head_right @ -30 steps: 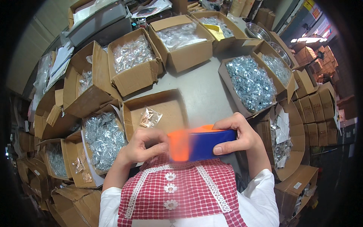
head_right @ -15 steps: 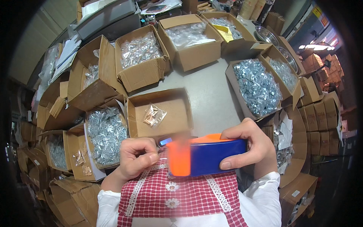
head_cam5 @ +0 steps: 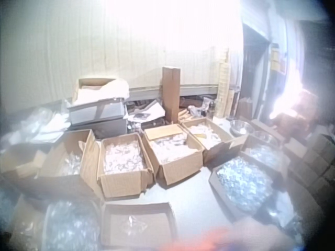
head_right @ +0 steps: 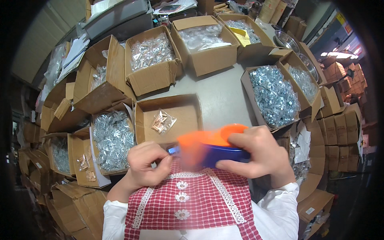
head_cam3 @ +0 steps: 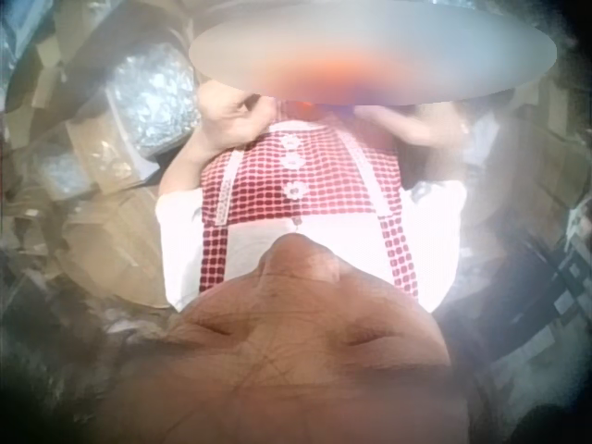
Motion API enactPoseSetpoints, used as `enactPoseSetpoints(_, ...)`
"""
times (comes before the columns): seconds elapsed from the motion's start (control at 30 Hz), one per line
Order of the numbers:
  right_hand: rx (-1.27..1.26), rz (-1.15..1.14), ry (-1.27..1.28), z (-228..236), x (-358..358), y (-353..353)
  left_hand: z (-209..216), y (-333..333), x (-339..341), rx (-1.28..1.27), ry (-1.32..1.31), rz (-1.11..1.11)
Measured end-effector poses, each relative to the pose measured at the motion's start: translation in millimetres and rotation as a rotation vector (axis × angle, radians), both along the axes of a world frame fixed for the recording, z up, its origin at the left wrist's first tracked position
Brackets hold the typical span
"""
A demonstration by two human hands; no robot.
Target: The person packs small wooden pegs and metal fasteners into plastic bags, seals them with a tape dispenser, and places the bags into cardboard boxes. The person also weighs the bags on a digital scale and arranges the boxes on the table.
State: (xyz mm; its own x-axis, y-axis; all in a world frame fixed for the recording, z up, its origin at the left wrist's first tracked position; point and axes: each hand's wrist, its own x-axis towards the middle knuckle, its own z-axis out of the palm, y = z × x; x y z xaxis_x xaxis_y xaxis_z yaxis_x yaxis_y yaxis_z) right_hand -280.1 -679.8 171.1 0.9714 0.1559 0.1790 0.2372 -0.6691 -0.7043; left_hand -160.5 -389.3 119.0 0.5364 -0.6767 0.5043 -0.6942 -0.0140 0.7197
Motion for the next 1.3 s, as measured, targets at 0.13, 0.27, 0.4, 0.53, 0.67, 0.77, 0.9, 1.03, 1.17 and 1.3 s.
enactPoseSetpoints(0.13,-0.532,-0.329,-0.355,-60.0,33.6,8.8,5.7,-36.0,-22.2,-0.095,-0.407,-0.164)
enactPoseSetpoints(0.27,-0.401,-0.678,-0.310,-137.7,77.9,-42.4,0.5,-45.6,-7.2,-0.170,-0.247,-0.094)
enactPoseSetpoints(0.4,-0.523,-0.685,-0.130,-218.3,73.1,-62.2,-16.0,-30.5,18.8,-0.158,0.056,0.099)
enactPoseSetpoints(0.53,-0.572,-0.694,0.012,-253.4,66.7,-67.0,-29.0,-23.3,19.9,-0.210,0.154,0.048)
enactPoseSetpoints(0.67,-0.605,-0.626,-0.112,-213.2,72.2,-48.7,-31.4,-22.2,19.5,-0.259,0.205,-0.055)
enactPoseSetpoints(0.77,-0.058,-0.377,-0.160,-149.9,76.5,-20.7,-32.7,-25.9,19.4,-0.313,0.232,-0.159)
enactPoseSetpoints(0.9,0.890,0.222,0.207,-79.0,83.7,17.0,-31.6,-29.4,16.9,-0.364,0.270,-0.285)
enactPoseSetpoints(1.03,0.888,0.407,0.348,-52.6,99.5,36.9,-27.3,-23.3,13.8,-0.386,0.398,-0.347)
enactPoseSetpoints(1.17,0.837,0.462,0.387,-52.3,105.8,47.2,-24.1,-12.2,12.6,-0.324,0.465,-0.322)
enactPoseSetpoints(1.3,0.831,0.526,0.343,-53.6,109.2,47.9,-24.1,-12.3,10.4,-0.326,0.501,-0.288)
